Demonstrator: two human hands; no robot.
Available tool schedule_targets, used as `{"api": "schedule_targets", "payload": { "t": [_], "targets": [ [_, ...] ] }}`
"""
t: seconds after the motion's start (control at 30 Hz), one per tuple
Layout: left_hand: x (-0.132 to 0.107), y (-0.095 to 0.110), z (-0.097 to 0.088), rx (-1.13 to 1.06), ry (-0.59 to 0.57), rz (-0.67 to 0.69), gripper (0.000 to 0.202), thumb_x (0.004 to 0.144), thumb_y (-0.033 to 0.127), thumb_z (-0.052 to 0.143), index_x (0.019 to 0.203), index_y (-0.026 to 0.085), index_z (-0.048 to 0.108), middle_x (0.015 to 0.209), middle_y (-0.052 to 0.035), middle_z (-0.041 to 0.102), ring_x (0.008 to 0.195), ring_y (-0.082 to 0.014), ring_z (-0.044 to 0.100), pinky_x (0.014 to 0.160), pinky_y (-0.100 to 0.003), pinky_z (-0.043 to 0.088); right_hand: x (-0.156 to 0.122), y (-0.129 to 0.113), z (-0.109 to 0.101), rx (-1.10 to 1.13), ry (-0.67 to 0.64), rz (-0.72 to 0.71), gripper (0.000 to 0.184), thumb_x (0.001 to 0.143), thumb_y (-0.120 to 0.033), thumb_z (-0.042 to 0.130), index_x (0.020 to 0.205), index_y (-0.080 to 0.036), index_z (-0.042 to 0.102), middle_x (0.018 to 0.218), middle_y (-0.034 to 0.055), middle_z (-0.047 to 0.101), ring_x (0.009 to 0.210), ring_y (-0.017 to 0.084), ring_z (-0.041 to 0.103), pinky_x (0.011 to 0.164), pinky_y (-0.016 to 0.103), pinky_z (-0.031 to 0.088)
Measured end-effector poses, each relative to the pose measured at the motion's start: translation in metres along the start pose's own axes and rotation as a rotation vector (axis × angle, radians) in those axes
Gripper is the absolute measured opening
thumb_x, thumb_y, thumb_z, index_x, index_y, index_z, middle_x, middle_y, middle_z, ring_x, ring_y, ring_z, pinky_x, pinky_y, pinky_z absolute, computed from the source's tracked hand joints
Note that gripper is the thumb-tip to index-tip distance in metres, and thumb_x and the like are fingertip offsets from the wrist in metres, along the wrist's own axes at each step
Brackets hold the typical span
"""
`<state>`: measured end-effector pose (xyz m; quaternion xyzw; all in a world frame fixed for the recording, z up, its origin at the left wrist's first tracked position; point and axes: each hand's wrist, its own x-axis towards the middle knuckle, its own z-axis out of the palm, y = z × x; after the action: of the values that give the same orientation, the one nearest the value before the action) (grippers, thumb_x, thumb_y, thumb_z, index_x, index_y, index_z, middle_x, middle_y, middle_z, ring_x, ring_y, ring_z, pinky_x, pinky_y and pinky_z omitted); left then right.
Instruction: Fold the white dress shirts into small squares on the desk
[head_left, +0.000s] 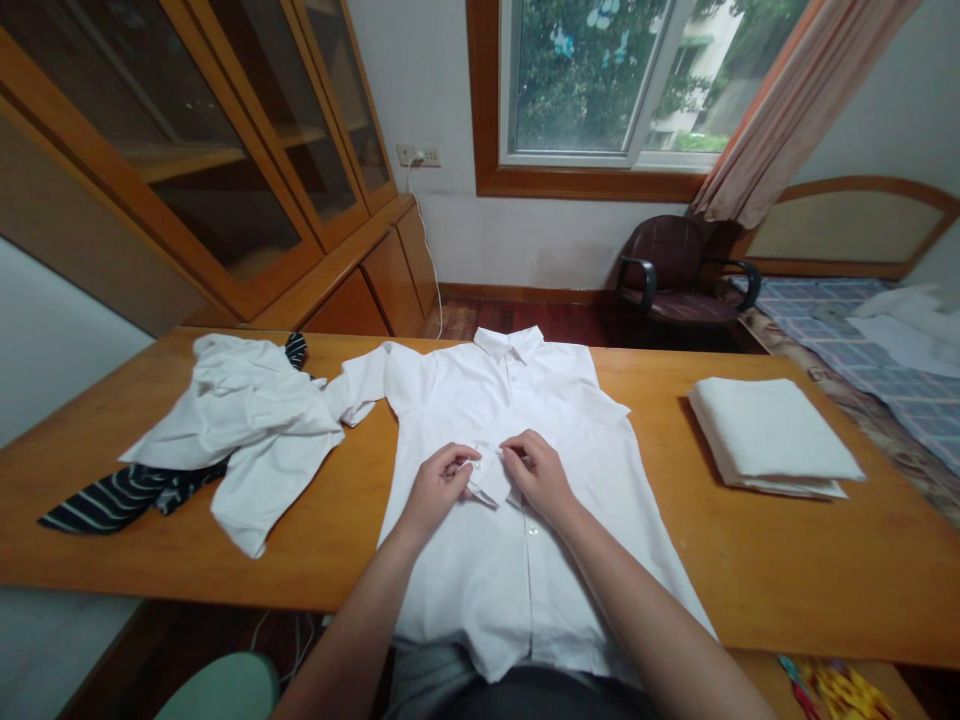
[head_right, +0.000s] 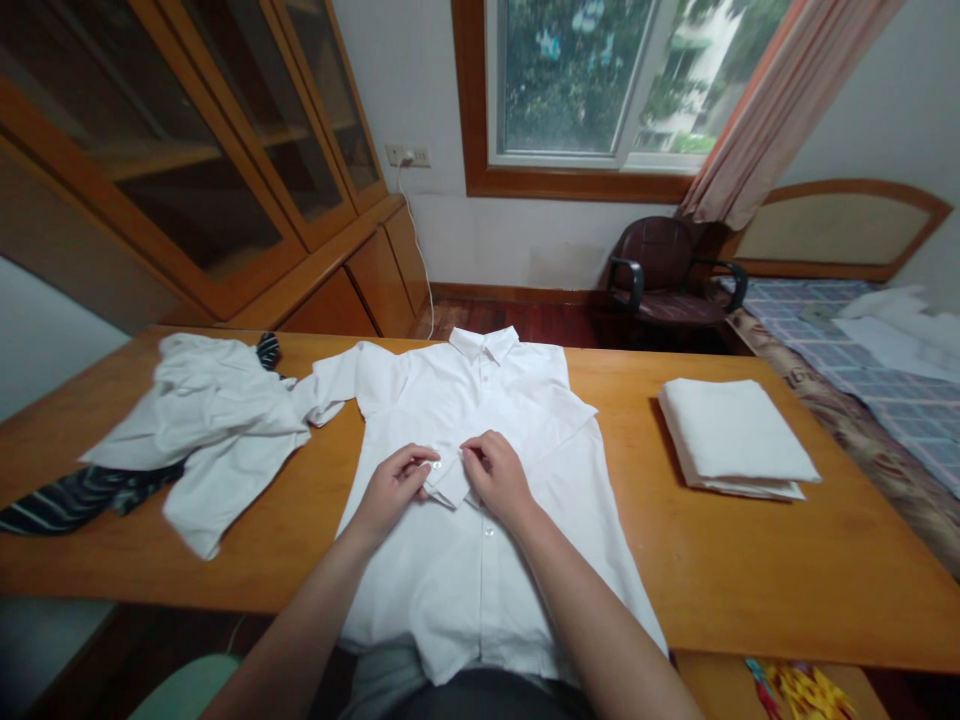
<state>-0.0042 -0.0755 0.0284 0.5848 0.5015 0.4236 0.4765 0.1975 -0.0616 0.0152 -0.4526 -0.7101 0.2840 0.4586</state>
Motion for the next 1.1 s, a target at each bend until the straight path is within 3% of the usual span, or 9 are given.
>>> {"api": "schedule_targets", "payload": {
  "t": [0.2,0.47,0.6,0.7,0.9,1.0,1.1],
  "targets": [
    [-0.033,0.009,-0.009,-0.120,0.164,-0.089,0.020,0.077,0.028,0.064,0.094,0.020,0.065,0.074,0.0021,0.056,0.068,-0.0127,0.056,0.062,-0.022,0.045,0.001,0.002,-0.019,-0.075,-0.009,-0.071,0.020,0.094,-0.018,0.051,0.102,-0.023,0.068,0.093,0.0069,0.067,0.092,0.023,0.059,0.085,0.039,0.047],
    [-0.082,0.010,-0.043,-0.309,0.300,-0.331,0.024,0.061,0.025,0.065,0.085,0.019,0.062,0.065,0.0038,0.054,0.054,-0.0107,0.048,0.049,-0.020,0.038,-0.010,0.029,-0.087,-0.370,-0.034,-0.121,0.059,0.072,0.000,0.046,0.122,-0.024,0.065,0.112,0.0093,0.064,0.107,0.027,0.055,0.095,0.047,0.047],
    [-0.099,0.015,-0.059,-0.334,0.315,-0.453,0.028,0.056,0.025,0.067,0.083,0.019,0.062,0.065,0.0041,0.055,0.054,-0.0107,0.048,0.048,-0.019,0.036,-0.020,0.056,-0.118,-0.625,-0.065,-0.062,0.066,0.073,-0.004,0.050,0.135,-0.026,0.057,0.133,0.0097,0.055,0.123,0.029,0.047,0.106,0.050,0.041],
    [-0.109,0.015,-0.065,-0.299,0.309,-0.503,0.032,0.059,0.026,0.071,0.088,0.019,0.061,0.068,0.0045,0.055,0.058,-0.0108,0.049,0.052,-0.019,0.038,-0.021,0.073,-0.134,-0.799,-0.012,0.047,0.062,0.079,-0.014,0.054,0.141,-0.024,0.052,0.140,0.0120,0.050,0.126,0.033,0.044,0.106,0.053,0.041],
    [-0.104,0.002,-0.072,-0.074,0.245,-0.508,0.053,0.064,0.048,0.077,0.107,0.022,0.058,0.086,0.0003,0.061,0.073,-0.0157,0.057,0.059,-0.022,0.042,-0.006,0.097,-0.151,-0.912,0.047,0.196,0.054,0.089,-0.031,0.055,0.141,-0.017,0.051,0.129,0.0176,0.056,0.111,0.033,0.054,0.094,0.046,0.048],
    [-0.091,-0.005,-0.071,0.037,0.154,-0.447,0.060,0.061,0.050,0.079,0.108,0.020,0.058,0.079,0.0016,0.060,0.070,-0.0157,0.058,0.062,-0.024,0.041,0.004,0.102,-0.157,-0.939,0.026,0.233,0.046,0.090,-0.026,0.051,0.134,-0.016,0.057,0.114,0.0155,0.063,0.103,0.030,0.058,0.090,0.040,0.048],
    [-0.079,-0.010,-0.064,0.063,0.096,-0.426,0.060,0.060,0.048,0.078,0.108,0.018,0.058,0.067,0.0068,0.051,0.058,-0.0130,0.051,0.057,-0.023,0.037,0.013,0.103,-0.161,-0.958,-0.002,0.272,0.031,0.091,-0.023,0.049,0.113,-0.017,0.069,0.104,0.0132,0.066,0.097,0.027,0.060,0.083,0.034,0.047]
  ]
}}
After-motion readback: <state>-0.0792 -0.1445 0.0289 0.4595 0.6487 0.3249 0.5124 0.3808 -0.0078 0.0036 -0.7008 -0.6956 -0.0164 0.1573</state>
